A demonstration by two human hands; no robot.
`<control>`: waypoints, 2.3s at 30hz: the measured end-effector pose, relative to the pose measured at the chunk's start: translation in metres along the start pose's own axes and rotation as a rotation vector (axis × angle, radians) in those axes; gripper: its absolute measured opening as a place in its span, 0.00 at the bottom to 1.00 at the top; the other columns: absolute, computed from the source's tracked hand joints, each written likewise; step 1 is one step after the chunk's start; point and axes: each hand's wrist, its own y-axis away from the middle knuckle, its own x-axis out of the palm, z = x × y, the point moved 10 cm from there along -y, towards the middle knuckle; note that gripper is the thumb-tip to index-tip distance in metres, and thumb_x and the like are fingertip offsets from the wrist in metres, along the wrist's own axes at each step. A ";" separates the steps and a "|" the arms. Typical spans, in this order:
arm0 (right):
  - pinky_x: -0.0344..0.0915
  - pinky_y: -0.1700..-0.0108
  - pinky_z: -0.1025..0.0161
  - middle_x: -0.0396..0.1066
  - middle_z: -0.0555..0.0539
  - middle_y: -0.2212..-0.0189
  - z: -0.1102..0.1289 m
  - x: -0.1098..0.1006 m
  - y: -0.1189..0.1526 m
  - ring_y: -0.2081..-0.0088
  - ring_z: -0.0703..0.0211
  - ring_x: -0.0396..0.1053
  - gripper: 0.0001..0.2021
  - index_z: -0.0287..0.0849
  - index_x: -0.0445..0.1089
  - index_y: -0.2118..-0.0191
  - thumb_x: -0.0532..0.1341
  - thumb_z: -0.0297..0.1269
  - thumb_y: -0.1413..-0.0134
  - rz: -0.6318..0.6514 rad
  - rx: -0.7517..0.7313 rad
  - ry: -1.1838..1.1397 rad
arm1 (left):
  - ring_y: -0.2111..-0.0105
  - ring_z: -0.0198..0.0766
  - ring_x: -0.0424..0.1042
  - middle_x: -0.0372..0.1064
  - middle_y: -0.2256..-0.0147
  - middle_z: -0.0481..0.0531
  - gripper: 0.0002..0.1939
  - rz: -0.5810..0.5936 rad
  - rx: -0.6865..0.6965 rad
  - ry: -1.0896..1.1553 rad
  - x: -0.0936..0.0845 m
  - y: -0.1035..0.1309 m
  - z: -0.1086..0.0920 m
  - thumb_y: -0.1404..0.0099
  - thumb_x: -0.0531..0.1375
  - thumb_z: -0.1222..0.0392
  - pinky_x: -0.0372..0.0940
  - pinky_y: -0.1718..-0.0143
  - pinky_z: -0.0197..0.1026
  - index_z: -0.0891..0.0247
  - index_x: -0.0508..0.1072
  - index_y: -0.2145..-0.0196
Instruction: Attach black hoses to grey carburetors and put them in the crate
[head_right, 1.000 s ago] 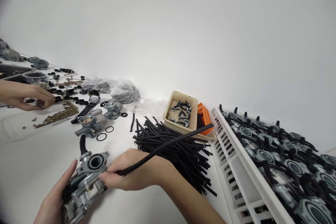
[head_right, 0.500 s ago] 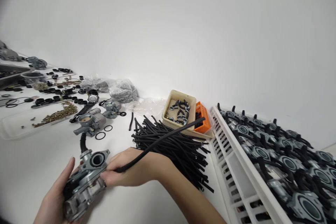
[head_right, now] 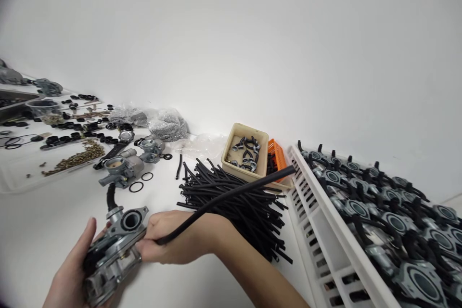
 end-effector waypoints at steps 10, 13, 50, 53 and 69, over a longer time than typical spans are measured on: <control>0.59 0.52 0.65 0.60 0.48 0.67 0.003 0.004 0.003 0.63 0.62 0.63 0.17 0.39 0.60 0.79 0.50 0.36 0.40 0.085 -0.046 -0.029 | 0.72 0.41 0.76 0.74 0.67 0.54 0.11 -0.021 0.007 -0.027 -0.003 -0.002 0.000 0.37 0.57 0.53 0.73 0.67 0.44 0.64 0.72 0.62; 0.60 0.51 0.64 0.60 0.47 0.66 0.001 0.004 0.002 0.64 0.62 0.63 0.17 0.39 0.60 0.80 0.50 0.36 0.40 0.082 -0.053 -0.030 | 0.72 0.42 0.76 0.74 0.68 0.54 0.11 -0.017 0.014 -0.033 -0.002 -0.002 -0.001 0.37 0.57 0.54 0.73 0.67 0.44 0.64 0.72 0.62; 0.61 0.54 0.63 0.60 0.48 0.74 0.021 0.004 -0.006 0.62 0.59 0.60 0.13 0.43 0.54 0.76 0.48 0.31 0.38 -0.042 -0.205 0.205 | 0.79 0.36 0.71 0.73 0.73 0.50 0.10 -0.047 0.113 -0.002 -0.003 0.001 -0.010 0.39 0.60 0.54 0.70 0.76 0.37 0.63 0.71 0.65; 0.61 0.55 0.64 0.60 0.49 0.74 0.018 0.004 -0.007 0.62 0.59 0.60 0.14 0.43 0.54 0.76 0.48 0.32 0.37 -0.038 -0.194 0.194 | 0.78 0.36 0.72 0.73 0.73 0.50 0.09 -0.048 0.122 -0.001 -0.003 0.002 -0.010 0.39 0.60 0.55 0.69 0.76 0.37 0.63 0.71 0.64; 0.61 0.58 0.66 0.60 0.50 0.72 0.001 -0.005 -0.003 0.68 0.64 0.62 0.17 0.41 0.56 0.79 0.48 0.33 0.37 -0.007 -0.154 -0.029 | 0.75 0.38 0.74 0.74 0.69 0.50 0.10 -0.044 0.124 0.015 -0.008 -0.002 -0.012 0.36 0.57 0.54 0.73 0.67 0.42 0.62 0.71 0.60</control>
